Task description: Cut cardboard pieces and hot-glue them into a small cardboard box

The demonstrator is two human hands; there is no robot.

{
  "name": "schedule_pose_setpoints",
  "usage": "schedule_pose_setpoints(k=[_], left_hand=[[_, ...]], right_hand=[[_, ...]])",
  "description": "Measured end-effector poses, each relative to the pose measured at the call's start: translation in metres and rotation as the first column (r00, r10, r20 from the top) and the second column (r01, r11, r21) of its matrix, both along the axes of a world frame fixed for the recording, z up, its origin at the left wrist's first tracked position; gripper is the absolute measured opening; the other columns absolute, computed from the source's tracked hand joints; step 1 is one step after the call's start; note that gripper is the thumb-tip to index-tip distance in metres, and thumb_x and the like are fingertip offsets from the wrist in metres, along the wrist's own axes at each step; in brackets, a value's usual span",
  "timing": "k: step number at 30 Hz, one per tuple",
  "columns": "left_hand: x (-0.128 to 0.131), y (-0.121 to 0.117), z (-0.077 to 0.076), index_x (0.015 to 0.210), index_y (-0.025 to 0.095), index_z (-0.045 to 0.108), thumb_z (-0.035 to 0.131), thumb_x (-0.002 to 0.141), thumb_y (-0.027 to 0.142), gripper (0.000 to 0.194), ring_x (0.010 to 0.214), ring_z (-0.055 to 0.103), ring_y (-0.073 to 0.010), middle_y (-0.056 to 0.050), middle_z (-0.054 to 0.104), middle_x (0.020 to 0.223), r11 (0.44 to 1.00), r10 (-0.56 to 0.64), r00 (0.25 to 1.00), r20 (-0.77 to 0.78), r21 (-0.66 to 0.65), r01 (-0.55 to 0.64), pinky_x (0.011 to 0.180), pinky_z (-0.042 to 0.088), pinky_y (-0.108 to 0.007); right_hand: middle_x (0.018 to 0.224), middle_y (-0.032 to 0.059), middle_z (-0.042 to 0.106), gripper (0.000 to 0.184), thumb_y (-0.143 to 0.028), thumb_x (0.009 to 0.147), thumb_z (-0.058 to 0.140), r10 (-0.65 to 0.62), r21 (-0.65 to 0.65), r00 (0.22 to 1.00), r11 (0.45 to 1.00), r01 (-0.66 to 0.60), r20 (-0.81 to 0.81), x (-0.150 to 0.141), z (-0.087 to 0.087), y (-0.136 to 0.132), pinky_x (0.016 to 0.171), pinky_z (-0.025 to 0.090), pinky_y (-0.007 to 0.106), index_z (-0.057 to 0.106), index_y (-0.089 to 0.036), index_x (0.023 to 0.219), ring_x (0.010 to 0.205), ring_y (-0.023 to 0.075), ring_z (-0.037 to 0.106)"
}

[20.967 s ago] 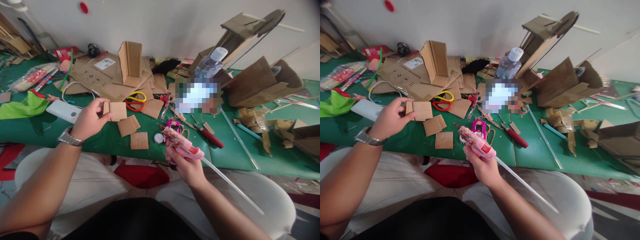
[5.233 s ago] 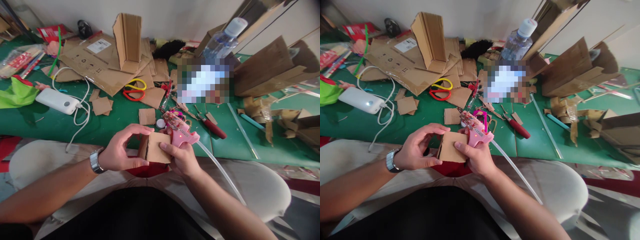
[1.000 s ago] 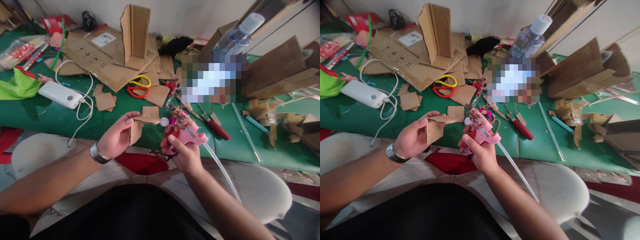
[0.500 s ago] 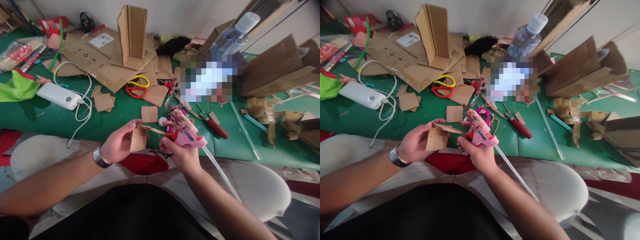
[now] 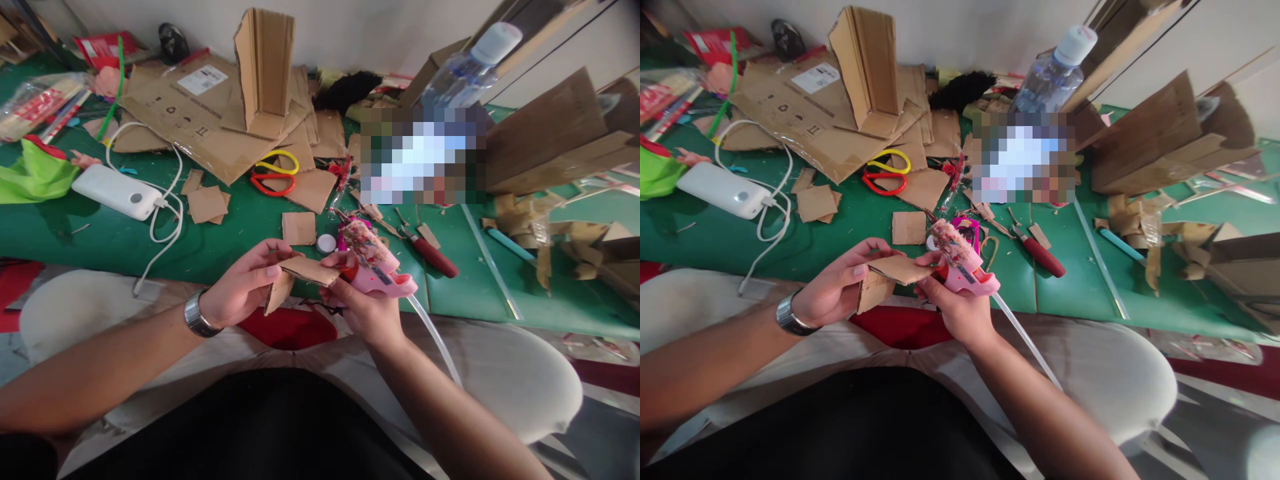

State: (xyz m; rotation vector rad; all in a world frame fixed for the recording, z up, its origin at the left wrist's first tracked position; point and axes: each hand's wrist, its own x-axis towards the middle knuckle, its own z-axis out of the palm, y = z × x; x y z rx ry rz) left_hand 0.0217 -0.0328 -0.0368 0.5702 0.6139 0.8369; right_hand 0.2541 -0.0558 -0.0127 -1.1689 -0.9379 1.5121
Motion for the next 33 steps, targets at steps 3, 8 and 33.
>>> schedule_pose_setpoints(k=[3,8,33], left_hand=[[0.000,0.001,0.000,0.123,0.025,0.071,0.101,0.084,0.043,0.052,0.110,0.077,-0.0210,-0.006,0.079,0.135,1.000,0.003,1.000,-0.028,0.020,-0.003,0.091,0.062,-0.031],[0.000,0.000,0.000,0.121,0.025,0.071,0.102,0.083,0.043,0.053,0.118,0.074,-0.0218,-0.007,0.076,0.136,0.996,0.035,0.997,-0.071,0.080,-0.029,0.098,0.060,-0.032],[-0.009,0.011,-0.009,0.136,0.029,0.067,0.097,0.089,0.028,0.056,0.130,0.073,-0.0258,-0.012,0.069,0.155,0.867,0.086,0.981,-0.174,0.498,0.012,0.102,0.064,-0.035]], right_hand=[[0.091,0.0018,0.077,0.031,-0.042,0.083,0.098,-0.014,0.037,0.999,0.999,0.012,0.048,0.000,-0.001,0.000,0.056,0.063,0.031,0.081,-0.026,0.102,0.064,0.0161,0.070],[0.098,0.0030,0.080,0.025,-0.035,0.083,0.098,-0.037,0.133,0.991,0.991,0.020,0.125,0.001,-0.003,0.001,0.073,0.069,0.035,0.082,-0.027,0.101,0.083,0.0215,0.077],[0.057,-0.0057,0.066,0.046,-0.054,0.082,0.098,-0.265,-0.045,0.958,0.962,0.271,0.107,0.007,-0.013,-0.003,0.045,0.052,0.025,0.068,-0.023,0.099,0.048,0.0161,0.066]])
